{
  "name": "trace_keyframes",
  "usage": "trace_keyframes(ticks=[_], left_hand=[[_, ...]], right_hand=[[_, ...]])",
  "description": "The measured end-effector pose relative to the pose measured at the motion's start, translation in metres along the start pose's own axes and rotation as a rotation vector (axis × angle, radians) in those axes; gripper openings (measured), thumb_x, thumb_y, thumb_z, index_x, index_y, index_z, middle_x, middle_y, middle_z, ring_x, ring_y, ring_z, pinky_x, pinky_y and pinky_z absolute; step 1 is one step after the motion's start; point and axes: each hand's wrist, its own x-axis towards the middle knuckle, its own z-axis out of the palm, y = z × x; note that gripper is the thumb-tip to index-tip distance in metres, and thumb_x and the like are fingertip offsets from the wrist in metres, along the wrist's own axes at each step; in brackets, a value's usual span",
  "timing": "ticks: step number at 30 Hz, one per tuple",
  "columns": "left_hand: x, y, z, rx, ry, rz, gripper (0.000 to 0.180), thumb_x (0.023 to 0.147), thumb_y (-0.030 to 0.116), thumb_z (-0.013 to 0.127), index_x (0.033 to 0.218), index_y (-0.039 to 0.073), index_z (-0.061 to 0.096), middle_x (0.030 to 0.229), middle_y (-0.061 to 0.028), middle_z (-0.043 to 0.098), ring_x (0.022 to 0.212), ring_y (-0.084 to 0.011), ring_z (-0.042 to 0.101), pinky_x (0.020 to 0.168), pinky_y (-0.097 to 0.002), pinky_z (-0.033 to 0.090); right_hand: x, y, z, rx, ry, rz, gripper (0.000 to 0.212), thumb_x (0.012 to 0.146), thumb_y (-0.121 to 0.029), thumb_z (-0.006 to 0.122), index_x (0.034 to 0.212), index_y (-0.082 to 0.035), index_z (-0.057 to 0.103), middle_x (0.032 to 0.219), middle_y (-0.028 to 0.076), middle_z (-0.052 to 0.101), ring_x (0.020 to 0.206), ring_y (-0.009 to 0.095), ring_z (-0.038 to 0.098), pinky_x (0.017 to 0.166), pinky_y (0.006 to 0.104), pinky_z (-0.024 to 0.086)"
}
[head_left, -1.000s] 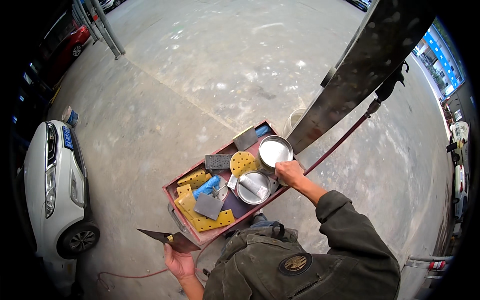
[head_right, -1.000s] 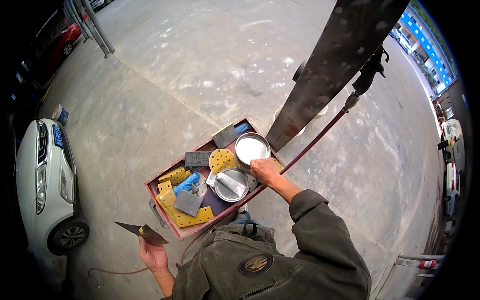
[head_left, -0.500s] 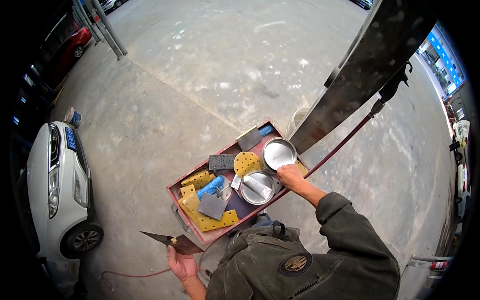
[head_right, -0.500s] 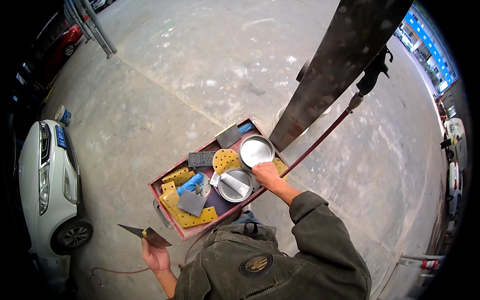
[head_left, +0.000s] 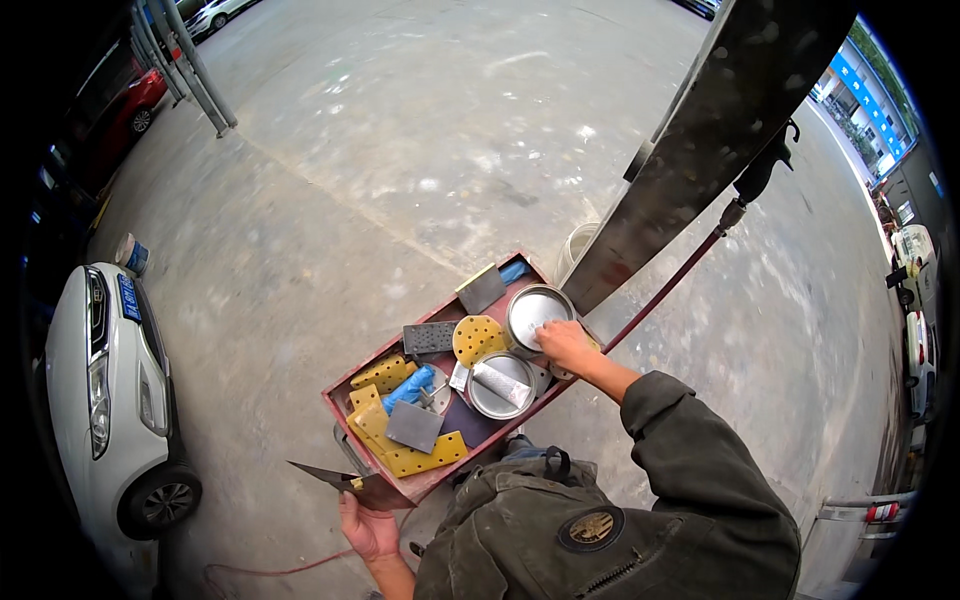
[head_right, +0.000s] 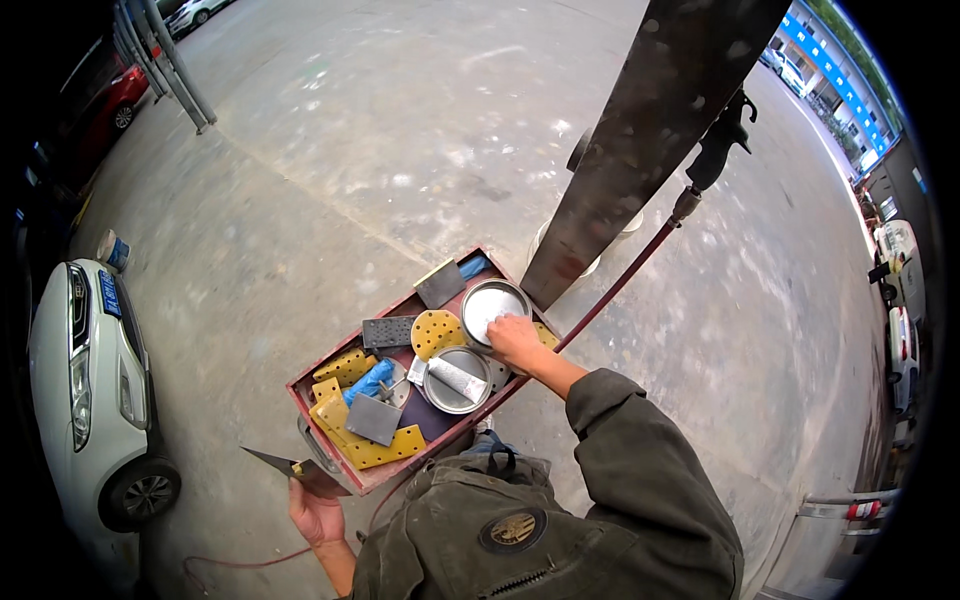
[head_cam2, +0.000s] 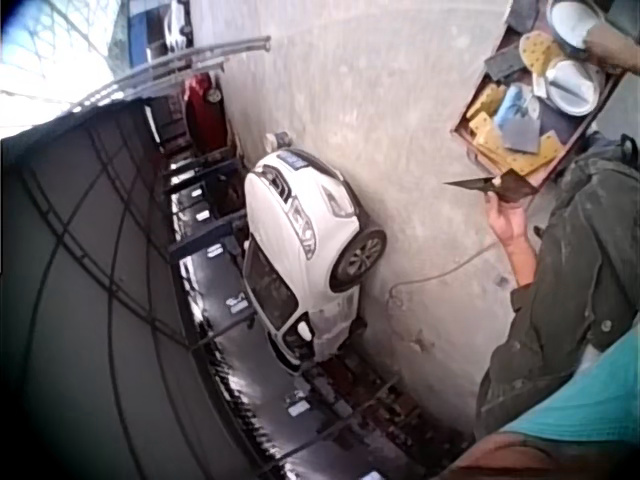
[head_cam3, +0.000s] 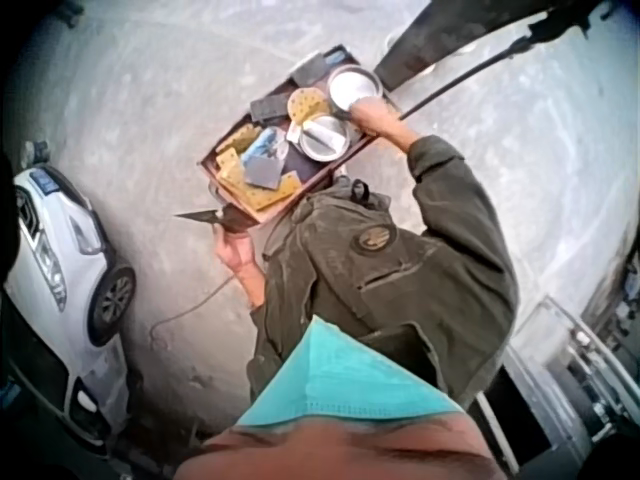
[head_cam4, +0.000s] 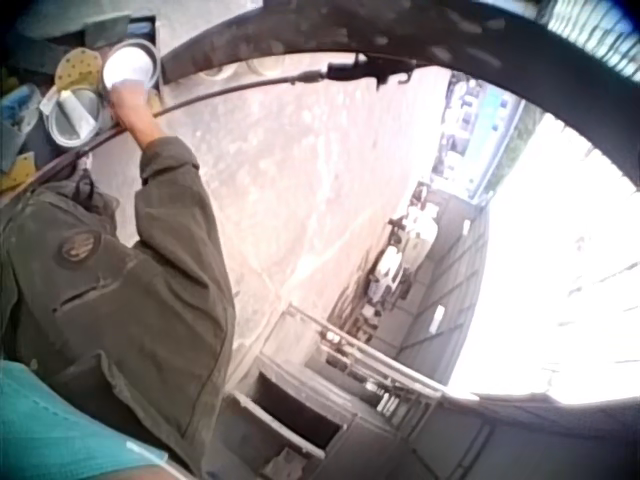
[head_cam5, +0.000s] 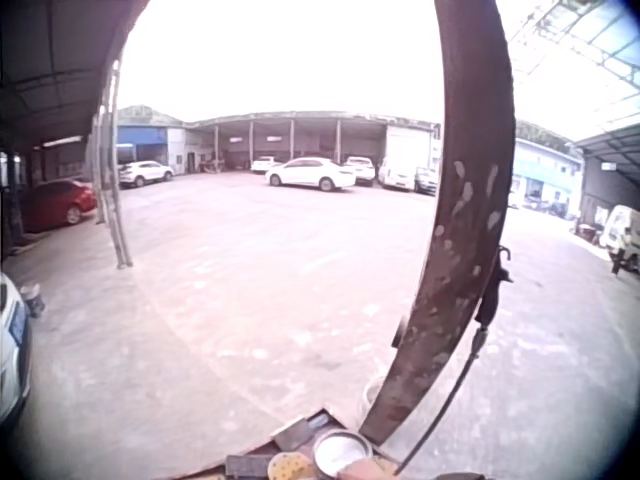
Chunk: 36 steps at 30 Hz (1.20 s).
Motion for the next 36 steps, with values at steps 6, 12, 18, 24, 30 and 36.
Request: trace_keyframes(ticks=[6,12,18,24,30,36], left_hand=[[-0.004,0.007,-0.005,0.035,0.007,0.005,0.028,0.099,0.018,0.052,0.122,0.003,0.059,0.119,-0.0090,0.066,0.109,-0.0207,0.062,0.096,-0.0377,0.048],[-0.008,0.010,0.005,-0.025,0.078,0.066,0.027,0.100,0.014,0.050,0.121,0.000,0.058,0.122,-0.0115,0.065,0.112,-0.0228,0.062,0.098,-0.0384,0.049],[-0.005,0.011,0.009,-0.015,0.140,0.066,0.022,0.099,0.011,0.050,0.116,0.000,0.060,0.118,-0.0131,0.066,0.107,-0.0235,0.065,0.096,-0.0379,0.052],[0.005,0.016,0.023,0.118,0.181,0.142,0.018,0.099,0.011,0.051,0.111,0.001,0.061,0.113,-0.0113,0.067,0.103,-0.0204,0.066,0.091,-0.0357,0.053],[0.045,0.005,0.048,0.322,0.187,0.228,0.017,0.099,0.011,0.053,0.110,0.000,0.059,0.111,-0.0125,0.066,0.099,-0.0194,0.064,0.089,-0.0337,0.052],[0.062,-0.015,0.086,0.544,0.131,0.441,0.016,0.099,0.011,0.054,0.106,-0.002,0.059,0.104,-0.0087,0.065,0.095,-0.0150,0.061,0.088,-0.0310,0.049]], right_hand=[[0.018,0.012,0.012,0.063,0.082,0.054,0.021,0.090,-0.025,0.056,0.084,-0.008,0.069,0.100,0.005,0.067,0.092,0.027,0.062,0.068,0.0429,0.048],[0.023,-0.052,-0.020,0.342,0.223,0.062,0.025,0.092,-0.029,0.058,0.081,-0.007,0.063,0.077,0.013,0.066,0.075,0.032,0.063,0.064,0.0461,0.049],[0.004,-0.105,0.071,0.513,0.014,0.207,0.047,0.084,-0.038,0.068,0.116,-0.005,0.060,0.106,0.018,0.065,0.108,0.035,0.059,0.086,0.0432,0.049],[0.018,-0.115,0.055,1.095,-0.094,0.151,0.044,0.086,-0.034,0.070,0.115,-0.002,0.060,0.102,0.013,0.066,0.096,0.023,0.063,0.084,0.0344,0.049],[0.005,-0.165,-0.049,1.807,-0.310,0.007,0.040,0.103,-0.036,0.048,0.120,-0.002,0.060,0.094,0.001,0.062,0.084,0.007,0.054,0.072,0.0242,0.045],[-0.013,-0.202,-0.106,1.525,-0.089,-0.017,0.039,0.097,-0.035,0.057,0.113,-0.001,0.066,0.093,0.007,0.068,0.084,0.011,0.059,0.076,0.0286,0.047]])
